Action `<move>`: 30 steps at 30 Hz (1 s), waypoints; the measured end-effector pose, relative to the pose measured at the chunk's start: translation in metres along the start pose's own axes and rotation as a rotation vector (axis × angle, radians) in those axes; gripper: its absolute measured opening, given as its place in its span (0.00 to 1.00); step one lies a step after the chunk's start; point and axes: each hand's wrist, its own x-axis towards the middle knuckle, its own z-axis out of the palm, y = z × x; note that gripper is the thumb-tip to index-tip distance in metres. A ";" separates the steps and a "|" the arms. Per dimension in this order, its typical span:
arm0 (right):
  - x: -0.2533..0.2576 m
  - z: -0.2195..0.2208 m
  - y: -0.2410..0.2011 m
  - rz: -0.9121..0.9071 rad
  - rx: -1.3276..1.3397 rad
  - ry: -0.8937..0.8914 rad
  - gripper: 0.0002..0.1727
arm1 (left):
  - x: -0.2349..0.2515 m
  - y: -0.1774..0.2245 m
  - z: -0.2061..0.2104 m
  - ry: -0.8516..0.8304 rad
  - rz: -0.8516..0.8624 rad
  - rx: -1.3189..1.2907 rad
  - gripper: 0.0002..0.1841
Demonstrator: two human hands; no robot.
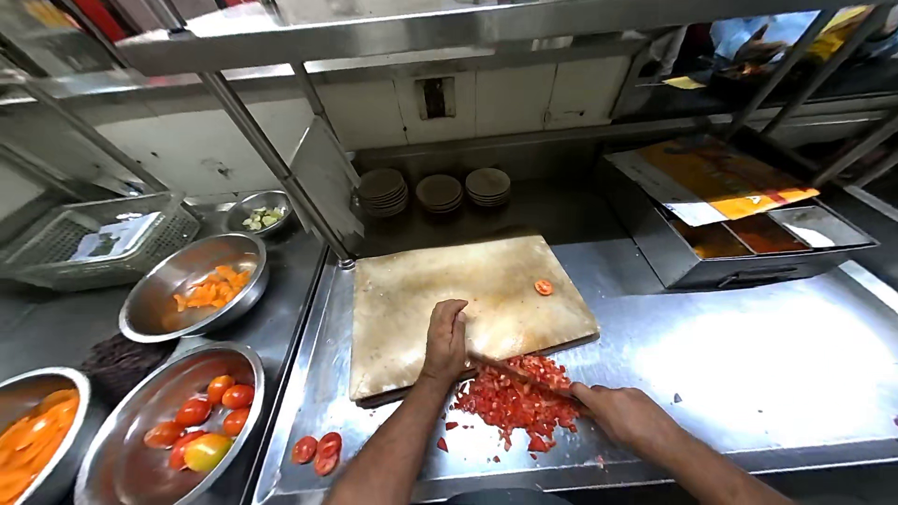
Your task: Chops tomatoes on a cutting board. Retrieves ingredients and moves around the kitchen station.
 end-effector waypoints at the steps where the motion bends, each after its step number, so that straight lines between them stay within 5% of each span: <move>1: -0.004 0.004 0.007 -0.029 0.002 0.013 0.19 | 0.000 0.000 -0.001 -0.006 0.004 0.012 0.19; 6: -0.025 0.015 0.038 0.027 0.111 0.167 0.19 | 0.001 0.005 0.001 -0.046 -0.001 0.086 0.18; 12: -0.027 0.020 0.057 0.008 0.055 0.029 0.21 | -0.008 0.015 0.003 -0.098 0.033 0.170 0.15; 17: -0.049 -0.008 0.045 -0.101 0.415 0.008 0.26 | -0.068 0.032 -0.009 0.035 -0.113 0.155 0.16; 21: -0.039 -0.015 0.035 -0.041 0.459 -0.188 0.25 | -0.124 0.048 -0.018 0.126 -0.163 0.200 0.16; 26: 0.004 -0.054 0.043 -0.095 0.503 0.237 0.22 | -0.177 0.059 -0.014 0.207 -0.203 0.229 0.16; 30: 0.069 -0.094 0.031 -0.045 0.417 0.399 0.27 | -0.198 0.074 -0.008 0.156 -0.232 0.193 0.14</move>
